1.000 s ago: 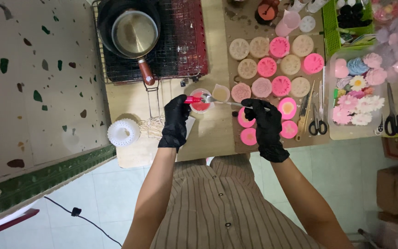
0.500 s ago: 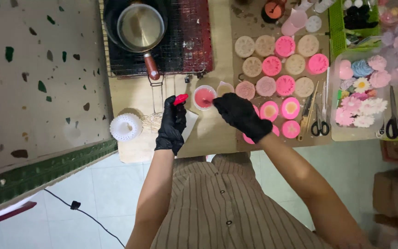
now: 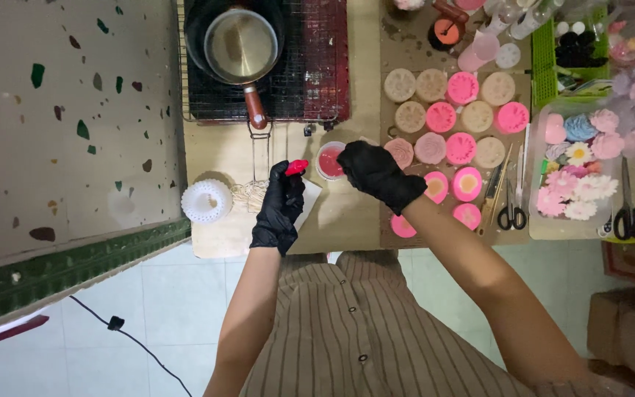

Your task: Preparing and pouring wax into silicone molds to create candles.

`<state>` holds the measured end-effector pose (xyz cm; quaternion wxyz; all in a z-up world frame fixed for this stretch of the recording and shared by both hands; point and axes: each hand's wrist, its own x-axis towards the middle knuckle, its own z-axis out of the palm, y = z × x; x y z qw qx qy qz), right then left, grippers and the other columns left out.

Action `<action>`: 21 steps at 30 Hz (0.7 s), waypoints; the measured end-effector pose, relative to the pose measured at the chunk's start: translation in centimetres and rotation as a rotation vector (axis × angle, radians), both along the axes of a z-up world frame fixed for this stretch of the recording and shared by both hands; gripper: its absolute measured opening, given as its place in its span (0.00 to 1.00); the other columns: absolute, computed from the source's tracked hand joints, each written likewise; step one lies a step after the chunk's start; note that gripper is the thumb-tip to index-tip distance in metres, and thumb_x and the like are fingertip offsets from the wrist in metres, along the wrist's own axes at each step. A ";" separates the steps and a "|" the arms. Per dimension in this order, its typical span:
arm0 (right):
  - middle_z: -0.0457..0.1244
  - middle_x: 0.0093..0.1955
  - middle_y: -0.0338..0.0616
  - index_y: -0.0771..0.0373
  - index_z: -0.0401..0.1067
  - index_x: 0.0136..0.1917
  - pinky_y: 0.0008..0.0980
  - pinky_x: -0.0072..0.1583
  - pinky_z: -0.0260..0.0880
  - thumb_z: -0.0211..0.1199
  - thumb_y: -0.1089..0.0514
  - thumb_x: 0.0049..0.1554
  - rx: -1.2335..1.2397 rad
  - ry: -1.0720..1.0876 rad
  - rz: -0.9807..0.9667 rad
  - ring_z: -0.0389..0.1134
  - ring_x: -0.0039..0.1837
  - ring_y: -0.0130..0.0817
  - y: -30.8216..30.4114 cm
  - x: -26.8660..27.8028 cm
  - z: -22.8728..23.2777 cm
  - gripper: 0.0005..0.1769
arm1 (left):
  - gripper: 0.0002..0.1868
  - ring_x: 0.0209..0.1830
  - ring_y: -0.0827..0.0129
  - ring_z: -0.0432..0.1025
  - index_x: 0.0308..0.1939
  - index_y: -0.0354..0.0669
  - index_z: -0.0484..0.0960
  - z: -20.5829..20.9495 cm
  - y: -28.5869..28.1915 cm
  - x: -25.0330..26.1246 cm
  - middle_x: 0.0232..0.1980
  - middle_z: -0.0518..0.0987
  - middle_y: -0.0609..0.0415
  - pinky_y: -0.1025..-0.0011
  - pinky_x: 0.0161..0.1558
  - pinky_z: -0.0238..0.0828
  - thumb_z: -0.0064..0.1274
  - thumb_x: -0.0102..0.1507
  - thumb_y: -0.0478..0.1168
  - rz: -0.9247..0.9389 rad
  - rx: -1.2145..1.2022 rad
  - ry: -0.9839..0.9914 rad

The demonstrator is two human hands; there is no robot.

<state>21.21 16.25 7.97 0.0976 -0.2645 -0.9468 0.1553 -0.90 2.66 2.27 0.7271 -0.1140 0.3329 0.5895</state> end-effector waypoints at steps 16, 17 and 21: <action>0.65 0.46 0.53 0.59 0.73 0.46 0.53 0.45 0.68 0.58 0.53 0.59 -0.033 -0.040 0.082 0.68 0.47 0.56 -0.3 -1.2 -0.1 0.09 | 0.21 0.10 0.79 0.54 0.38 0.43 0.81 0.9 -0.1 0.1 0.17 0.63 0.65 0.80 0.13 0.47 0.55 0.64 0.58 0.000 0.014 -0.080; 0.66 0.46 0.52 0.56 0.74 0.46 0.54 0.42 0.67 0.58 0.51 0.58 -0.248 -0.115 0.004 0.68 0.45 0.56 -0.6 -1.5 0.2 0.09 | 0.21 0.10 0.79 0.55 0.39 0.43 0.81 0.8 -0.2 0.2 0.17 0.64 0.65 0.80 0.13 0.47 0.56 0.64 0.58 0.000 0.020 -0.086; 0.65 0.46 0.54 0.60 0.74 0.50 0.52 0.44 0.67 0.58 0.52 0.63 -0.111 0.078 -0.076 0.67 0.46 0.56 -0.6 -0.8 1.5 0.10 | 0.21 0.12 0.81 0.55 0.42 0.41 0.82 1.3 -0.5 0.2 0.20 0.67 0.65 0.82 0.15 0.48 0.56 0.65 0.56 0.029 -0.038 -0.109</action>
